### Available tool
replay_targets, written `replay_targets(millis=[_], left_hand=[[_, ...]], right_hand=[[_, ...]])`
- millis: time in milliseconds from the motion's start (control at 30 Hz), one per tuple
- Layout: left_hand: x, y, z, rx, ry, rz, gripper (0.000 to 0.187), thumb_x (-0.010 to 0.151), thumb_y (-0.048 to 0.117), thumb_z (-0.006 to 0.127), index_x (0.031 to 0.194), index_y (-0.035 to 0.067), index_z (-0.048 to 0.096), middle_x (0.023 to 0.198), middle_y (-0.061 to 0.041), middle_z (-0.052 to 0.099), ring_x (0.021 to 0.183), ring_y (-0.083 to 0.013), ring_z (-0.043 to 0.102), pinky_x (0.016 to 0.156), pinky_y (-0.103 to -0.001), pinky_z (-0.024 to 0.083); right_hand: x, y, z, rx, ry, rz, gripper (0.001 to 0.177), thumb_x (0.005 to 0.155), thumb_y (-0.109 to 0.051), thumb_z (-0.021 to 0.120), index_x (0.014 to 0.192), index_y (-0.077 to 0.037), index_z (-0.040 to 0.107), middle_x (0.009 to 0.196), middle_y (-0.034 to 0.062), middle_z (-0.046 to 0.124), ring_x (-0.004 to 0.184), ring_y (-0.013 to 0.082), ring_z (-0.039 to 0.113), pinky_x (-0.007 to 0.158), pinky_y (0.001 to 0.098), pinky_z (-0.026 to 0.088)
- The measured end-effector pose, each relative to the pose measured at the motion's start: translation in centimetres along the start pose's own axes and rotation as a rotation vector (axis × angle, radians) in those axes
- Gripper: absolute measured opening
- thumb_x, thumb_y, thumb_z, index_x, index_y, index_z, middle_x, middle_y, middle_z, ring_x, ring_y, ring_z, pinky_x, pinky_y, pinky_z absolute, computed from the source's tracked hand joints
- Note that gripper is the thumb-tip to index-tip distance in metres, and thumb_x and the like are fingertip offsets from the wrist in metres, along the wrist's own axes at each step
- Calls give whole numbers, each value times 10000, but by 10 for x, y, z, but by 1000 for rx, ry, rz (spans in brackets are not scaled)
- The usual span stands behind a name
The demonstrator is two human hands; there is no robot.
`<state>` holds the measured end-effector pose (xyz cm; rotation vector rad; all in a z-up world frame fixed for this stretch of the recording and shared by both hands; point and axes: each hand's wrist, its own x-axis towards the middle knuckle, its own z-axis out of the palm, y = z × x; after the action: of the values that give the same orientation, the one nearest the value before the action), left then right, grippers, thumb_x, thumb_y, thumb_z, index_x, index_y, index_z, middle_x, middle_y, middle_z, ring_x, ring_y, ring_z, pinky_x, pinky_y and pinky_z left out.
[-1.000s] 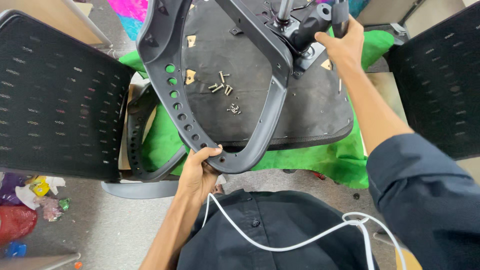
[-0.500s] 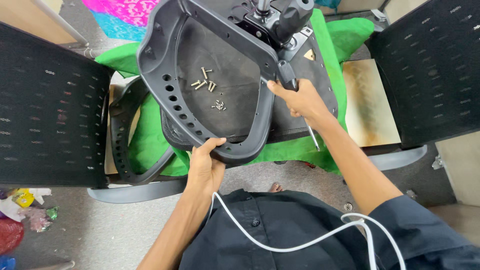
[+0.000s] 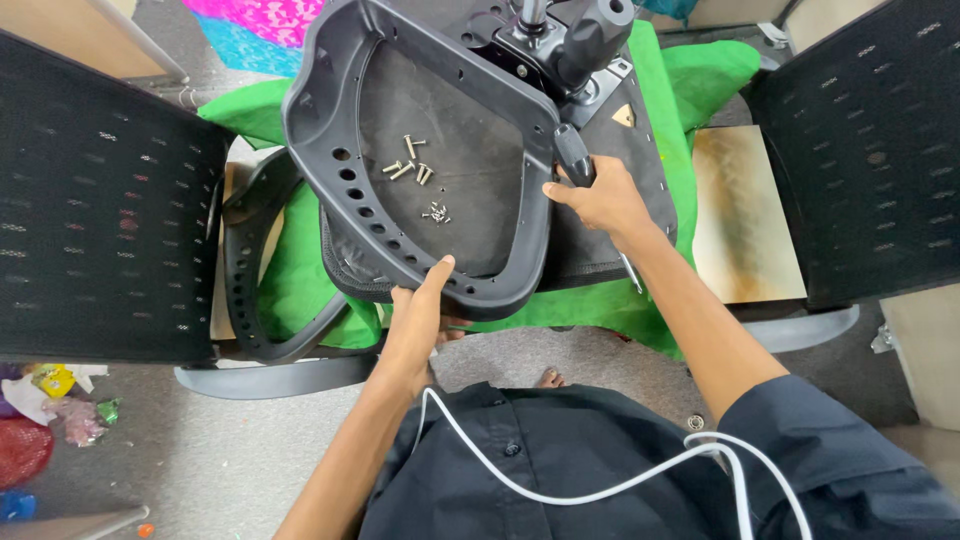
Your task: The person attaches a black plastic base to a chair mechanism using a screwdriver and several screws. They align the base, insert screws, and tighten them to secure the base to the mechanism.
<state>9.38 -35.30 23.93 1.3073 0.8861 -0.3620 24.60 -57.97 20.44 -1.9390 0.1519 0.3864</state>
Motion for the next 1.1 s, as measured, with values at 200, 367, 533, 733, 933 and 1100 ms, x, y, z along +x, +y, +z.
replay_targets(millis=[200,367,533,733,933,1100], left_hand=[[-15,18,-12,563,149,158,814,872,711,505,1109,-47,687,830,-169,749,670,-247,739,635,-378,603],[-27,28,-14,974,569,291,759,982,696,542,830,-10,777,649,-176,692,723,-336,702,728,-423,519],[-31,28,-6,788,576,697,356,923,355,734,854,6,718,742,-147,698,725,-345,692,727,-437,546],[-12,32,3,937,428,1215,128,812,96,786,925,37,774,928,-148,729,944,-370,636,845,-461,504],[39,45,21,1088,322,1139,188,797,76,799,983,49,801,913,-184,746,929,-391,674,865,-469,528],[67,53,25,1070,243,1004,258,714,51,825,971,41,805,886,-213,740,846,-376,727,800,-437,574]], right_hand=[[0,5,-5,-281,143,-281,320,822,-231,856,1040,-18,759,727,55,670,619,87,580,558,243,437],[-8,9,-15,192,-59,30,362,847,-244,767,1157,-59,739,829,14,603,541,97,488,453,276,384],[-10,20,-26,315,-159,51,375,932,-320,677,1140,-7,667,993,47,737,534,64,475,442,234,380],[-2,43,-25,427,-236,21,448,978,-392,610,1174,10,618,999,111,710,543,100,569,444,249,455],[-4,58,-23,483,-149,-145,455,1013,-357,618,1175,67,593,872,137,700,532,133,626,437,275,506],[-13,55,-20,380,-74,-228,432,987,-324,640,1216,41,622,775,109,673,494,126,616,394,277,495]])
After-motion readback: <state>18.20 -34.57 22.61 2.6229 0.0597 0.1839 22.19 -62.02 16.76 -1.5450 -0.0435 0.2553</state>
